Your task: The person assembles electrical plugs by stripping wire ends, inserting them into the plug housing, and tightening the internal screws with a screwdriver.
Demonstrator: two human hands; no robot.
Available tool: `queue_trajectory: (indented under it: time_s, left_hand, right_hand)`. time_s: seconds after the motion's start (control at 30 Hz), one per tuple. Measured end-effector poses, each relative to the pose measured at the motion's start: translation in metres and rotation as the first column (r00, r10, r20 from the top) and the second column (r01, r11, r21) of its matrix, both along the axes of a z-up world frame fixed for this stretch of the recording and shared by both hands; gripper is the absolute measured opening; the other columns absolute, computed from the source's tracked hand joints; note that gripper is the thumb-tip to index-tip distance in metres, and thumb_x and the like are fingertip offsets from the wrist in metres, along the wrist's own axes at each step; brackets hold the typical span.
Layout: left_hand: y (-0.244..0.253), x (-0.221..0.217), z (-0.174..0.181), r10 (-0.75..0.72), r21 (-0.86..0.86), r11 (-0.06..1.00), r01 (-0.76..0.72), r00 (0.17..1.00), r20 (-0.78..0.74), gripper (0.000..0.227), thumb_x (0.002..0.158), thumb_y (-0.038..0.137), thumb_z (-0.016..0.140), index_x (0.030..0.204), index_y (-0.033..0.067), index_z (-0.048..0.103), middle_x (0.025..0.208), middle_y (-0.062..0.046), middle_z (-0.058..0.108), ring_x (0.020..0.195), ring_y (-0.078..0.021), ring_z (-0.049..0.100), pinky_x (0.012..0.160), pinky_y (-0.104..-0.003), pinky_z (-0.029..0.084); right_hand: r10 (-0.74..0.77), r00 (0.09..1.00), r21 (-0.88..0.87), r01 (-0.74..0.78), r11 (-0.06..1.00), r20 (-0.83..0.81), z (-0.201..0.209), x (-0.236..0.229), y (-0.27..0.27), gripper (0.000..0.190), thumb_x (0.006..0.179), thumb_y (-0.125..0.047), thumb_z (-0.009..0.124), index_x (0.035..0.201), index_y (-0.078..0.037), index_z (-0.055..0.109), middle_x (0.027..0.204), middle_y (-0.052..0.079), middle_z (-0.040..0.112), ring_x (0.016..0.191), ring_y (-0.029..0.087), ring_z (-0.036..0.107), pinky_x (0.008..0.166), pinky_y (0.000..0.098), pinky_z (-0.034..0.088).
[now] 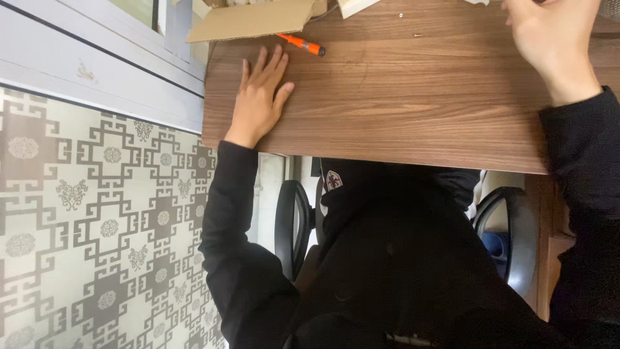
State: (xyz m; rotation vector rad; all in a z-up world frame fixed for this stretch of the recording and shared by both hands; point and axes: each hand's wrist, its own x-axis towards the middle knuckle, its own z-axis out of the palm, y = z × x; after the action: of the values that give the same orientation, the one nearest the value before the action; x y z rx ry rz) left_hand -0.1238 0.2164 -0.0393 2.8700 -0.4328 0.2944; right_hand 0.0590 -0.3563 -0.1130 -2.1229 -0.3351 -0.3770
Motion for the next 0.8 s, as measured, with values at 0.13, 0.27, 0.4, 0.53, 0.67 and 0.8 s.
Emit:
queue_trajectory:
  time_s: [0.13,0.27,0.4,0.53,0.67,0.8]
  left_hand:
    - [-0.021,-0.032,0.036,-0.082,-0.024,0.997,0.080,0.990,-0.116,0.082,0.127,0.060,0.039,0.181,-0.0020,0.042,0.189,-0.027,0.040,0.175,-0.0532,0.037,0.144,-0.071,0.033]
    - [-0.041,-0.108,0.051,-0.049,0.074,0.995,0.063,0.982,-0.181,0.082,0.121,0.045,0.070,0.186,0.0075,0.037,0.193,-0.020,0.037,0.173,-0.0571,0.041,0.128,-0.070,0.055]
    - [-0.054,-0.165,0.103,-0.367,-0.306,0.918,0.252,0.832,-0.417,0.040,0.111,0.027,0.083,0.147,0.0168,0.067,0.150,-0.011,0.071,0.131,-0.0272,0.075,0.091,-0.041,0.076]
    - [-0.044,-0.182,0.109,-0.670,-0.734,0.595,0.328,0.707,-0.227,0.006,0.101,0.013,0.091,0.097,0.0168,0.094,0.096,-0.008,0.094,0.105,-0.0349,0.094,0.099,-0.054,0.076]
    - [-0.065,-0.126,0.102,-0.567,-0.632,0.623,0.461,0.822,0.040,0.021,0.092,0.024,0.103,0.081,0.0167,0.086,0.083,-0.003,0.088,0.087,-0.0265,0.091,0.105,-0.055,0.073]
    - [-0.117,-0.063,0.120,-0.563,-0.572,0.650,0.500,0.823,0.080,0.014,0.119,0.018,0.066,0.118,0.0116,0.078,0.094,-0.005,0.090,0.099,-0.0333,0.091,0.111,-0.064,0.071]
  right_hand:
    - [0.027,1.000,0.076,-0.026,0.997,-0.012,0.034,-0.020,0.015,0.056,0.157,0.007,0.086,0.106,-0.012,0.069,0.101,0.001,0.072,0.094,0.009,0.068,0.079,0.0312,0.047]
    - [-0.011,1.000,0.031,0.011,0.999,-0.018,0.022,-0.016,0.010,0.045,0.153,0.003,0.087,0.111,-0.011,0.078,0.106,0.001,0.080,0.097,0.008,0.076,0.081,0.0288,0.054]
    - [-0.066,0.998,-0.103,0.063,0.993,-0.023,-0.001,-0.004,-0.005,0.044,0.145,-0.007,0.088,0.104,-0.016,0.073,0.099,-0.003,0.076,0.093,0.009,0.071,0.080,0.0352,0.053]
    - [-0.061,0.994,-0.131,0.049,0.990,-0.090,0.009,-0.016,-0.001,0.043,0.140,-0.013,0.083,0.099,-0.018,0.072,0.093,-0.004,0.075,0.087,0.009,0.070,0.077,0.0344,0.050]
    - [-0.036,0.991,-0.097,0.023,0.995,-0.132,0.032,-0.025,0.009,0.040,0.140,-0.017,0.080,0.100,-0.018,0.073,0.090,-0.005,0.074,0.086,0.007,0.070,0.081,0.0326,0.050]
    - [-0.015,0.982,-0.070,0.002,0.998,-0.187,0.057,-0.039,0.015,0.038,0.139,-0.021,0.076,0.101,-0.019,0.075,0.088,-0.006,0.072,0.086,0.006,0.069,0.086,0.0307,0.049]
